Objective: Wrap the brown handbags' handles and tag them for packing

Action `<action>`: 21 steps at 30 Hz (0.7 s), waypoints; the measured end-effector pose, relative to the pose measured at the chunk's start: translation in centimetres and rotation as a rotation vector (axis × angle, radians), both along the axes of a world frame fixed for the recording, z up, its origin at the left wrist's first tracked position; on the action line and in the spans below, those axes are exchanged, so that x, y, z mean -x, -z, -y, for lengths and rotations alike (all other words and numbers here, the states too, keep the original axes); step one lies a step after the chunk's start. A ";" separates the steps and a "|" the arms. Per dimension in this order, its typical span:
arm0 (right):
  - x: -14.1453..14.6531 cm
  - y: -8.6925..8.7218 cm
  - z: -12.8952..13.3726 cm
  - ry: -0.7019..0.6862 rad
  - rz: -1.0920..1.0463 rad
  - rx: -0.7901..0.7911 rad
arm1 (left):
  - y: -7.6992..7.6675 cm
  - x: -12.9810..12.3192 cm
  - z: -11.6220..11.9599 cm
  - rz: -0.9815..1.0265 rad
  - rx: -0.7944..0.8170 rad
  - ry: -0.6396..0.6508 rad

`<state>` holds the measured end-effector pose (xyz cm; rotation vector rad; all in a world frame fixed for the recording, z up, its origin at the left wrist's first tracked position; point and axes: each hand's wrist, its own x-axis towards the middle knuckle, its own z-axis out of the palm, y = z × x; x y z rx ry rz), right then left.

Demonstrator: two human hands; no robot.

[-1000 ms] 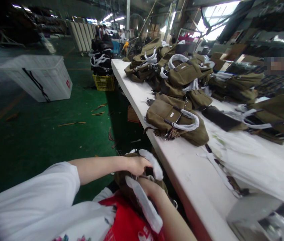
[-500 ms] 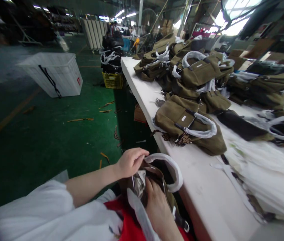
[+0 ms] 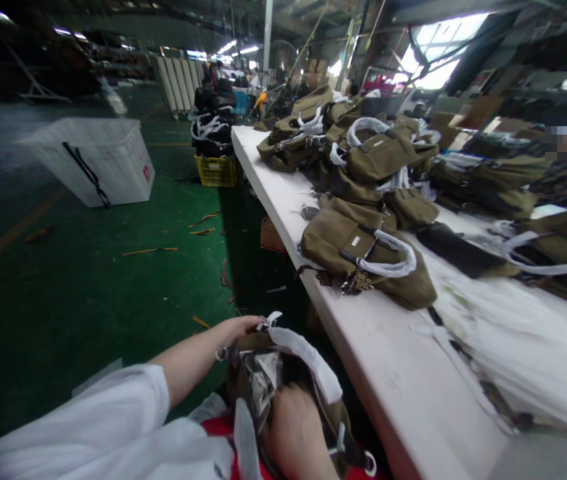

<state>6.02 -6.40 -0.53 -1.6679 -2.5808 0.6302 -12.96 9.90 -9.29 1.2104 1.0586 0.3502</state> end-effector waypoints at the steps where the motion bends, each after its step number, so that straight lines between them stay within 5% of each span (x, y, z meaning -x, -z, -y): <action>1: 0.0 -0.1 0.0 0.000 -0.010 -0.007 | 0.2 0.0 0.1 0.017 0.052 0.012; 5: 0.1 -0.7 -0.1 0.025 -0.065 0.016 | 0.5 0.5 0.2 0.088 0.195 0.006; 9: 0.0 -0.8 -0.4 0.029 -0.033 0.023 | -1.1 2.2 -0.4 0.212 0.135 -0.173; 12: -0.2 -0.5 -0.6 0.034 -0.023 0.029 | -4.2 4.7 -0.3 0.351 0.029 -0.294; 15: -0.1 -0.2 -0.8 0.030 -0.026 0.025 | -8.9 6.6 1.1 0.442 -0.018 -0.263; 17: 0.2 -0.1 -0.9 0.027 -0.041 0.006 | -12.6 6.2 2.4 0.468 -0.009 -0.044; 19: 0.5 -0.2 -0.9 0.023 -0.087 0.004 | -15.8 4.0 3.6 0.452 0.003 0.531; 21: 0.3 -0.8 -0.8 0.010 -0.171 -0.031 | -17.7 0.5 5.1 0.378 -0.038 0.837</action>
